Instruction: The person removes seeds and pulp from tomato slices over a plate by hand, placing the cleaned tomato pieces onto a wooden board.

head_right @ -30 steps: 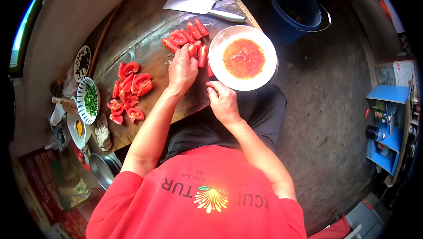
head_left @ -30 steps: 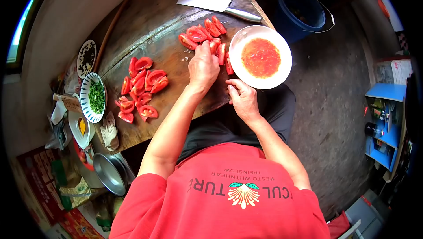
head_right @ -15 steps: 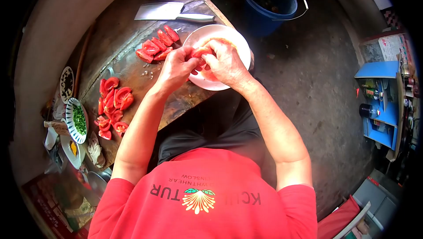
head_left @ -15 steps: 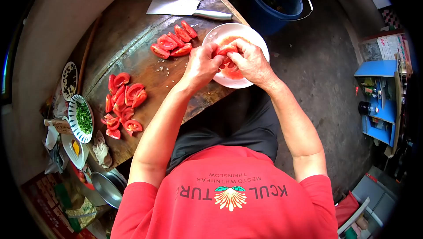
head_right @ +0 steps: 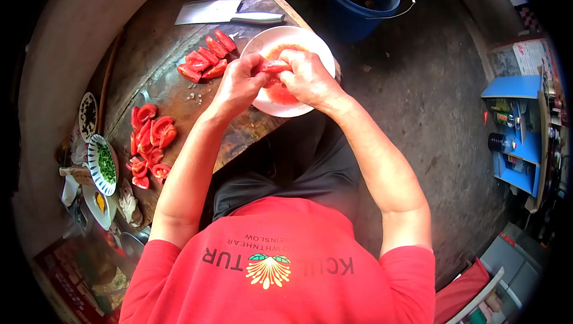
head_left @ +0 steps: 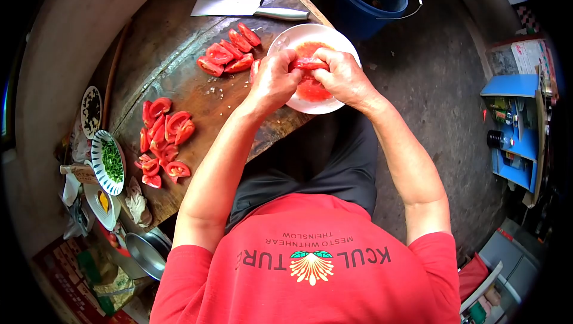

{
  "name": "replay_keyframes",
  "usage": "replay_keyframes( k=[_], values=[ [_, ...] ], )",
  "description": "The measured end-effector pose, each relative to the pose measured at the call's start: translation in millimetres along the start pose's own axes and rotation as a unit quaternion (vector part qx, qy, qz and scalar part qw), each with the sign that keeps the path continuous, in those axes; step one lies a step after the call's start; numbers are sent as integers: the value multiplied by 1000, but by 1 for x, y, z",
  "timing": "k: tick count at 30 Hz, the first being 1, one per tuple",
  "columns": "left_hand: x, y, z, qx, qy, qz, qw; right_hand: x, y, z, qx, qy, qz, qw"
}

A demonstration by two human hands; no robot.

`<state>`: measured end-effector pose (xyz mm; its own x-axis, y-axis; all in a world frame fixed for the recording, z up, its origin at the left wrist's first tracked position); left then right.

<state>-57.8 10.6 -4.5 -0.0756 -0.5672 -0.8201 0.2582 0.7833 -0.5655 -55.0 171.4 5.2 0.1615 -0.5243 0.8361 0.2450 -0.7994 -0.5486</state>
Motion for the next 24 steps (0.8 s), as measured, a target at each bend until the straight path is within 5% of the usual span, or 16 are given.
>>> replay_keyframes(
  k=[8,11,15,24],
  values=[
    [7,8,-1,-132,156,8,979,-1,5,5,-111,-111,30,987],
    [4,3,0,-63,80,-21,995,-8,6,8,-67,-77,-13,995],
    [28,8,-8,15,-38,160,986,-12,2,9,-2,-19,-83,996],
    [25,12,-6,-53,15,119,991,-22,7,11,0,8,-127,992]
  ],
)
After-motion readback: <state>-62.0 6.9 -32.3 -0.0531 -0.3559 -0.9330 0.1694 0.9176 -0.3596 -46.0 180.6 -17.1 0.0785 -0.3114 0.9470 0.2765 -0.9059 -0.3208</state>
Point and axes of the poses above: each hand's wrist, its own z-axis away from the middle knuckle, its own y-axis out of the palm, x = y × z, the point moved 2 cm from there along -z, towards the middle knuckle, and after that the axes turned 1 degree about -x, right-handed, at the moved point
